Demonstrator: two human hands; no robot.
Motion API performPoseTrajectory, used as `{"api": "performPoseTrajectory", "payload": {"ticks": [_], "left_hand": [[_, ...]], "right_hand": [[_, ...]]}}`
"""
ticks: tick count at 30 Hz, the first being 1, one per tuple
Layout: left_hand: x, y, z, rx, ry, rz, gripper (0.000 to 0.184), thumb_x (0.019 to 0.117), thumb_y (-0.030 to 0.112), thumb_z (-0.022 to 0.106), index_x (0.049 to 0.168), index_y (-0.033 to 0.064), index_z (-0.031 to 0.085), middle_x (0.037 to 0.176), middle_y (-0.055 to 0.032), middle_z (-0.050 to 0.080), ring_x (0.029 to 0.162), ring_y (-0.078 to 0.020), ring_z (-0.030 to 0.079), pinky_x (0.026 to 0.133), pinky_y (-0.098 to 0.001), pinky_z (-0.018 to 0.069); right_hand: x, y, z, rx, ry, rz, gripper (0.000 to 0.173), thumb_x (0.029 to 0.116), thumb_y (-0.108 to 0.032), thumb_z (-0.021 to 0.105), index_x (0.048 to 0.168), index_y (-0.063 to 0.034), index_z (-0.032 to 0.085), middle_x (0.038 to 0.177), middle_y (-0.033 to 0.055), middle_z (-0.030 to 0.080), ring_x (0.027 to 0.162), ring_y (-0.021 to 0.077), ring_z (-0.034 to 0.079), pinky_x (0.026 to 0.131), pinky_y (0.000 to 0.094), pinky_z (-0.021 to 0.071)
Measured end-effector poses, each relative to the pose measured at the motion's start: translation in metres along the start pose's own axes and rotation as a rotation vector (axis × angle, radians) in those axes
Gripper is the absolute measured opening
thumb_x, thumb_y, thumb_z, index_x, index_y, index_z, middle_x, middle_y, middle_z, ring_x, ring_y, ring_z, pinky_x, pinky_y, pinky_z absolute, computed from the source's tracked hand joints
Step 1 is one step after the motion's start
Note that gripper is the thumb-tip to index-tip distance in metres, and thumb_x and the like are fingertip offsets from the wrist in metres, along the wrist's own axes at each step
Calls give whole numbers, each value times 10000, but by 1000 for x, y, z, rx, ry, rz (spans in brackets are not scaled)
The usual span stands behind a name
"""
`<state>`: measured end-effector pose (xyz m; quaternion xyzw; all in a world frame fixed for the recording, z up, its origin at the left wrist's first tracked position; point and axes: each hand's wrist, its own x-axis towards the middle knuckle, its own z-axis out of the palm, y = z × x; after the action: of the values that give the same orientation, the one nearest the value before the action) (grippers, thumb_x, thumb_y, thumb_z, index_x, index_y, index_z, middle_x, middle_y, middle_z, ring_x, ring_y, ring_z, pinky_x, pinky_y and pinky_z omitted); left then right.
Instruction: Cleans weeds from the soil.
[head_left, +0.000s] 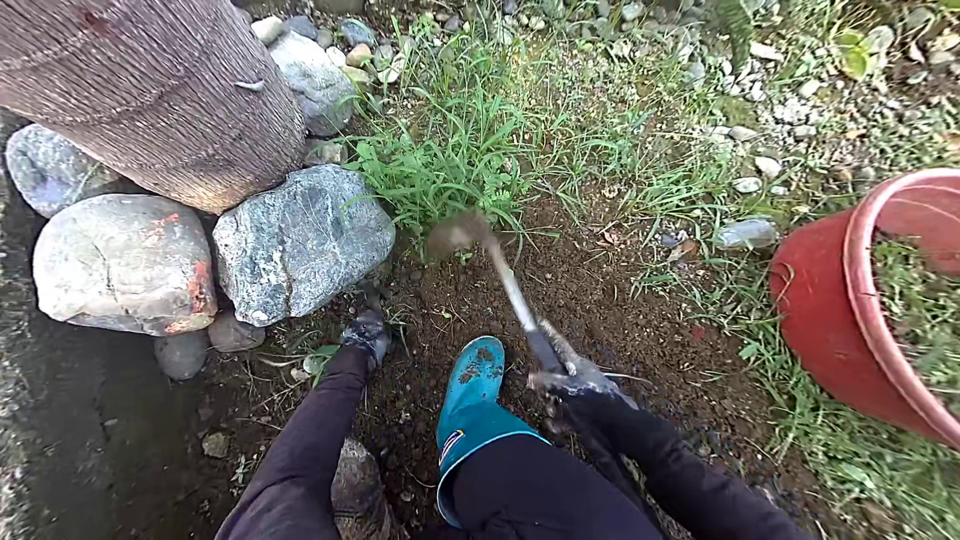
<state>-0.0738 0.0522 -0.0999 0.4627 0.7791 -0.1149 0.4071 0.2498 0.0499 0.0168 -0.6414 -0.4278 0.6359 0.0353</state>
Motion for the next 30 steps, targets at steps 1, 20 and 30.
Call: {"api": "performPoseTrajectory", "payload": {"ticks": [1, 20, 30], "left_hand": [[-10, -5, 2, -26, -45, 47, 684, 1017, 233, 577, 1582, -10, 279, 1453, -302, 525, 1322, -445, 559, 1090, -606, 454], [42, 24, -12, 211, 188, -74, 613, 1009, 78, 539, 1564, -42, 309, 1529, -311, 442, 1342, -485, 526, 1011, -642, 489], [-34, 44, -1, 85, -169, 446, 459, 1023, 146, 550, 1460, 7, 522, 1478, -240, 535, 1375, -407, 518, 1127, -600, 416]], "right_hand": [[-2, 9, -4, -81, -56, 39, 895, 924, -163, 692, 1642, -262, 167, 1054, 181, 650, 698, 257, 628, 635, 468, 557], [8, 9, -1, -269, -19, 5, 876, 899, -232, 727, 1632, -282, 250, 1202, 220, 656, 914, 332, 674, 774, 535, 557], [-86, 12, -85, -64, 318, -62, 852, 897, -239, 665, 1629, -275, 232, 1062, 95, 650, 650, 160, 631, 534, 373, 564]]}}
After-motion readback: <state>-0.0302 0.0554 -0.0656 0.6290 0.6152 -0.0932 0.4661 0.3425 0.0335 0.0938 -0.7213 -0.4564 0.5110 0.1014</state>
